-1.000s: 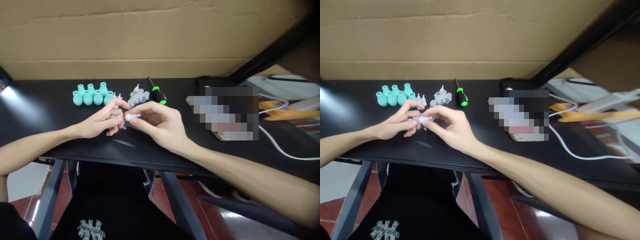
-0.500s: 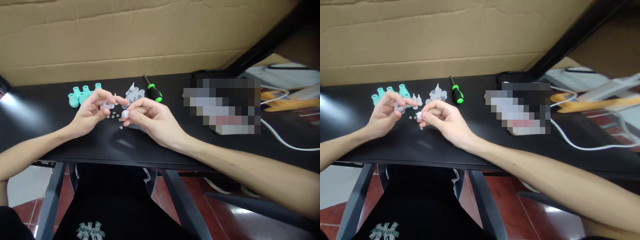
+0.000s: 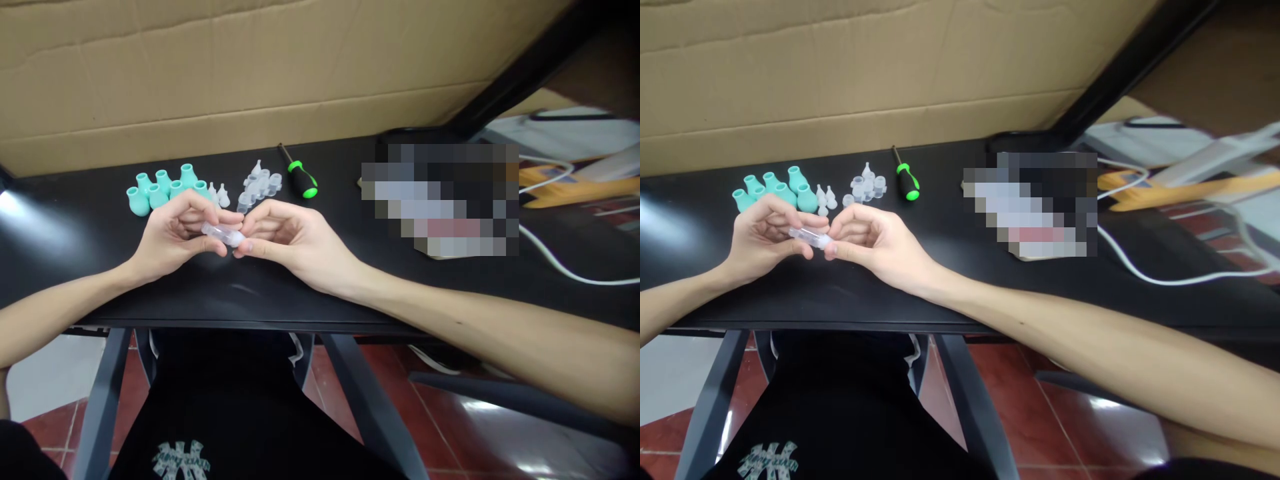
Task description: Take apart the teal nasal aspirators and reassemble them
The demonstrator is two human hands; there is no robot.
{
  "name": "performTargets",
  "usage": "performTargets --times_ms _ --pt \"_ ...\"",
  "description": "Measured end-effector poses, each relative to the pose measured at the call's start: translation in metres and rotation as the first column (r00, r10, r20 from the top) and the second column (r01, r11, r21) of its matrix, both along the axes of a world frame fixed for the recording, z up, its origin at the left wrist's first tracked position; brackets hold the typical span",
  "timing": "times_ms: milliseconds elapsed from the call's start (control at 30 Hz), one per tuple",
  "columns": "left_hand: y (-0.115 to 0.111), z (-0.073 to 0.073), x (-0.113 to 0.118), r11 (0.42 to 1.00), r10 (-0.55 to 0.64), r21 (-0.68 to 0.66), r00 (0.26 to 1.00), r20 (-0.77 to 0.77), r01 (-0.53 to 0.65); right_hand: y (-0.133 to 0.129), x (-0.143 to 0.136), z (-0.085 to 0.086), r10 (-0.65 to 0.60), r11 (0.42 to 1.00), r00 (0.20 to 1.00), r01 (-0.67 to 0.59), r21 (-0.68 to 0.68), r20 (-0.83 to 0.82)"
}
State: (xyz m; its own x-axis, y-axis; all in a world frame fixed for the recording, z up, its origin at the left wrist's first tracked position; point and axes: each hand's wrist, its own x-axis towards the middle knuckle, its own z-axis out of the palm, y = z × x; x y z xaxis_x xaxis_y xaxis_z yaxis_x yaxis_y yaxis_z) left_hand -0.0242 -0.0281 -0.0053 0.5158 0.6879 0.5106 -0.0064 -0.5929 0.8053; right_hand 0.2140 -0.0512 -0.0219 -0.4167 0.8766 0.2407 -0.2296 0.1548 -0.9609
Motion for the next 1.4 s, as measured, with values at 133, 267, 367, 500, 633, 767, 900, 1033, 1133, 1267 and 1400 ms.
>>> performTargets --times_ms 133,267,367,500,633,767,900,1033,1133,1267,1400 --pt "-0.003 -0.003 0.000 0.992 0.033 0.126 0.999 -0.022 -0.030 0.003 -0.001 -0.002 0.009 1.000 1.000 -0.009 -0.012 -0.019" --pt "-0.006 -0.009 0.001 0.962 0.085 0.262 0.996 -0.004 -0.081 0.000 -0.002 -0.001 -0.040 0.999 0.999 0.040 0.004 -0.029" --pt "-0.006 -0.015 0.002 0.940 0.104 0.326 0.995 0.002 -0.099 -0.006 -0.002 0.002 -0.120 0.989 0.993 0.119 0.086 0.013" --pt "-0.005 -0.019 0.003 0.917 0.112 0.385 0.994 0.002 -0.104 -0.012 -0.003 0.004 -0.210 0.960 0.977 0.200 0.196 0.033" --pt "-0.005 -0.019 0.004 0.890 0.163 0.433 0.987 -0.001 -0.146 -0.012 -0.006 0.002 -0.247 0.950 0.969 0.240 0.199 0.008" --pt "-0.007 -0.019 0.004 0.838 0.222 0.516 0.975 -0.023 -0.178 -0.012 -0.008 0.001 -0.228 0.966 0.974 0.224 0.127 0.015" --pt "-0.008 -0.019 0.001 0.830 0.229 0.533 0.971 -0.065 -0.161 -0.013 -0.006 0.003 -0.171 0.979 0.985 0.168 0.116 0.014" --pt "-0.004 -0.019 -0.003 0.818 0.193 0.563 0.978 -0.080 -0.115 -0.012 -0.004 0.005 -0.097 0.988 0.995 0.097 0.121 -0.010" --pt "-0.001 -0.018 -0.006 0.815 0.151 0.576 0.983 -0.106 -0.063 -0.011 -0.002 0.006 -0.050 0.993 0.999 0.049 0.104 0.011" --pt "0.002 -0.016 -0.006 0.846 0.008 0.532 0.996 -0.094 0.043 -0.009 0.000 0.007 0.000 0.997 1.000 -0.001 0.071 0.001" --pt "0.004 -0.014 -0.001 0.882 -0.090 0.461 0.995 -0.041 0.098 -0.008 -0.002 0.004 0.030 0.998 0.999 -0.028 0.060 -0.043"
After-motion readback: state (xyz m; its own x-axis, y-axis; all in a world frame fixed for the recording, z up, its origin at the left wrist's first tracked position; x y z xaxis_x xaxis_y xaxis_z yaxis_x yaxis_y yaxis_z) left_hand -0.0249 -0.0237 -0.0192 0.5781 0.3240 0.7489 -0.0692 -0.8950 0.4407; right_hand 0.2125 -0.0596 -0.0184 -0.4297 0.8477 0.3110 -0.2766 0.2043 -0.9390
